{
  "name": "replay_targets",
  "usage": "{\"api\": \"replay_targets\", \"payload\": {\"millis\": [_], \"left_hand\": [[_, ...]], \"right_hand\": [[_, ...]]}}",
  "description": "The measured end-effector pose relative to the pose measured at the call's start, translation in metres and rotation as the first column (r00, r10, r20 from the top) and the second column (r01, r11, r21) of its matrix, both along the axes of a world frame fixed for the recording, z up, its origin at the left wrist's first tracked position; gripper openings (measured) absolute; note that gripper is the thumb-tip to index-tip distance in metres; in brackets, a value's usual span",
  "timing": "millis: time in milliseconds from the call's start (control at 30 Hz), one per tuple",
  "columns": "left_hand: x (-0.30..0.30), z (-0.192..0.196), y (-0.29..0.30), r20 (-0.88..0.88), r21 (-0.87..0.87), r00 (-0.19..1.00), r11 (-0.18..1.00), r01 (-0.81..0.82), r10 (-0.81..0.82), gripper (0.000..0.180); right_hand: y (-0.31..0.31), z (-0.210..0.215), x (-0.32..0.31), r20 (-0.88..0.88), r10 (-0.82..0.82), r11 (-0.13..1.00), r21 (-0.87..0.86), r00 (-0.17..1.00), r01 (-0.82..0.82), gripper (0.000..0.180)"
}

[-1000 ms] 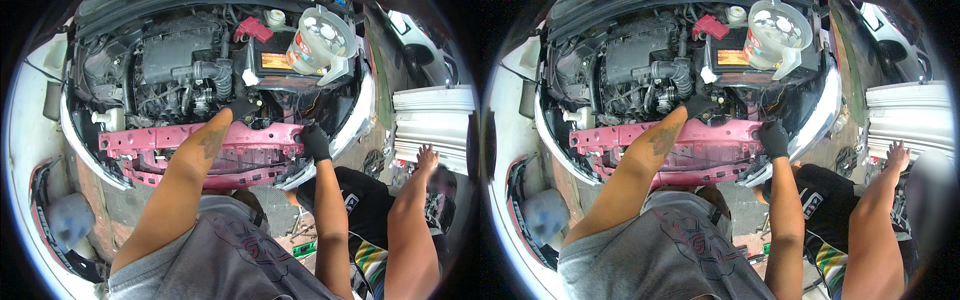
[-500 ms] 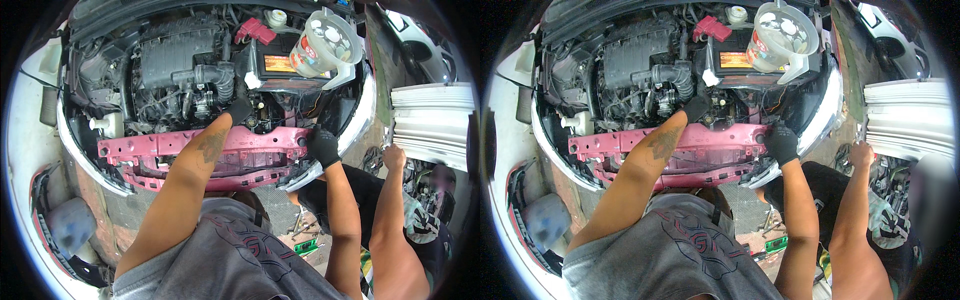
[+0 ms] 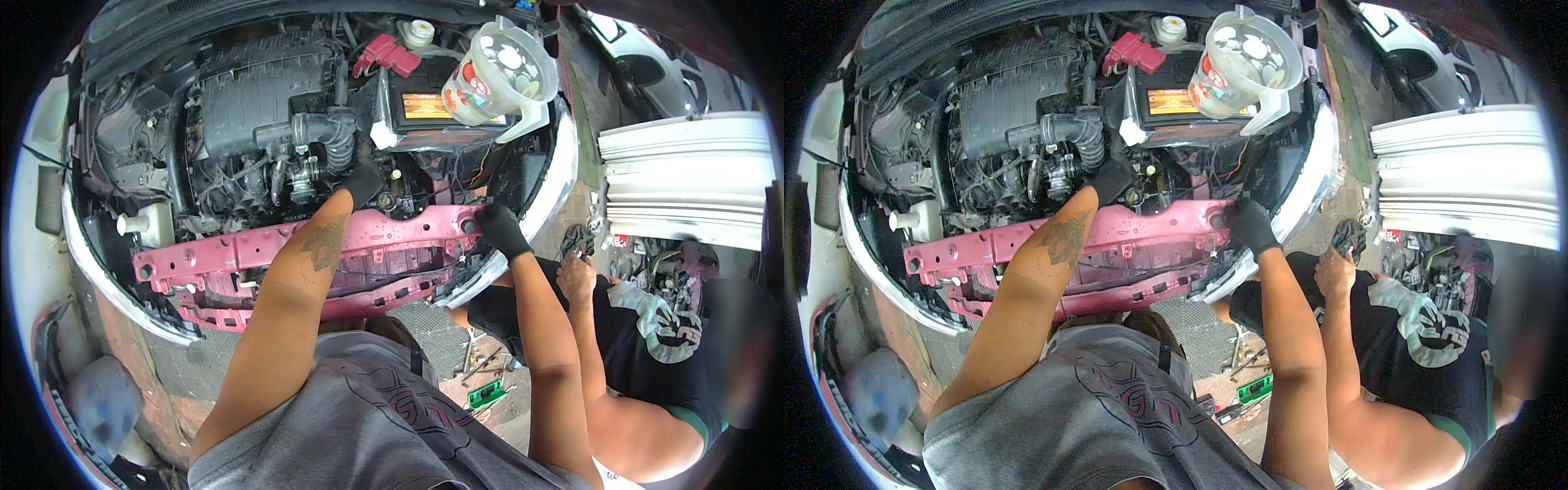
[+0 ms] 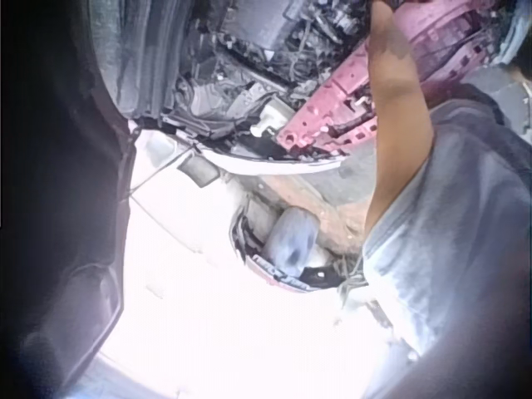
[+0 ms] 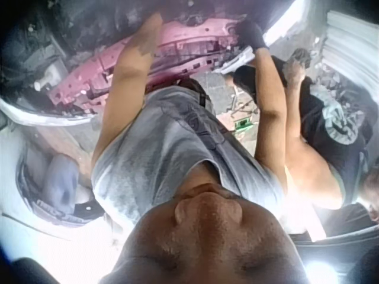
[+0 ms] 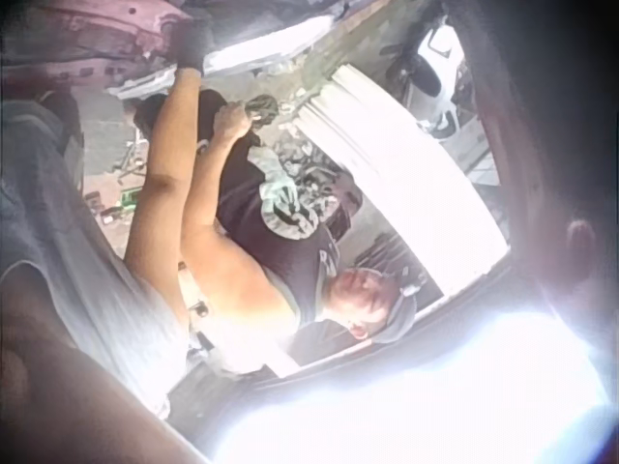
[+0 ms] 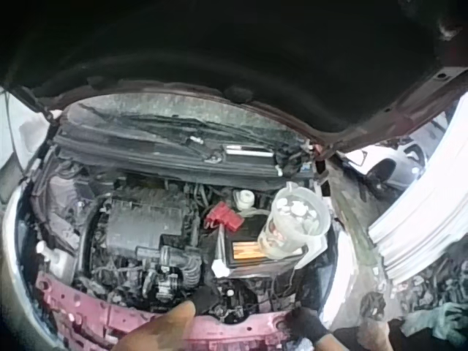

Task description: The person works on the front end of a car with the hood open, using a power drill to remove bolts from a pink metal support bar. They then lift and remove the bar from the engine bay. Another person assists by holding a container of parts nearby.

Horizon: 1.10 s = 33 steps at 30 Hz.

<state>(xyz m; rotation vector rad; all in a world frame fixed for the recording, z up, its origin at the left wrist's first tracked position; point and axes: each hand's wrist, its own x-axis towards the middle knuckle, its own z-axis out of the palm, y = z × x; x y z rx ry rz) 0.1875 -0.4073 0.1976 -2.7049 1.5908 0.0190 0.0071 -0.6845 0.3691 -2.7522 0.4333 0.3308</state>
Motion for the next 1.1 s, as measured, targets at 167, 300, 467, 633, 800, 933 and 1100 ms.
{"api": "replay_targets", "payload": {"millis": [167,300,467,633,800,933,1100], "left_hand": [[-0.003,0.014,-0.007,-0.226,-0.166,0.972,0.981,-0.099,0.061,0.015],[-0.006,0.033,0.006,-0.391,-0.048,0.914,0.989,-0.141,0.111,0.025],[0.009,-0.01,0.019,-0.675,-0.128,0.715,0.927,-0.354,0.18,0.042],[-0.012,0.118,0.057,-0.778,-0.291,0.621,0.82,-0.493,0.097,0.042],[-0.022,0.183,0.132,-0.709,-0.523,0.701,0.611,-0.594,0.074,0.044],[-0.049,0.186,0.149,-0.54,-0.597,0.828,0.624,-0.504,0.152,0.034],[-0.108,0.178,0.077,-0.517,-0.612,0.848,0.744,-0.268,-0.119,0.056]], "right_hand": [[-0.012,-0.006,-0.061,0.118,-0.197,0.95,0.267,0.973,0.16,0.031],[0.029,-0.011,-0.102,0.186,-0.434,0.777,0.573,0.882,0.262,0.028],[0.051,-0.035,-0.19,0.193,-0.116,0.965,0.255,0.974,0.064,0.026],[0.041,-0.159,-0.341,0.034,-0.334,0.831,0.483,0.942,0.277,0.017],[0.07,-0.118,-0.363,-0.249,-0.214,0.789,0.526,0.945,0.317,0.019],[0.097,-0.041,-0.253,-0.123,-0.23,0.792,0.553,0.965,0.259,0.028],[0.151,0.024,-0.155,0.137,-0.327,0.802,0.563,0.935,0.199,0.043]]}}
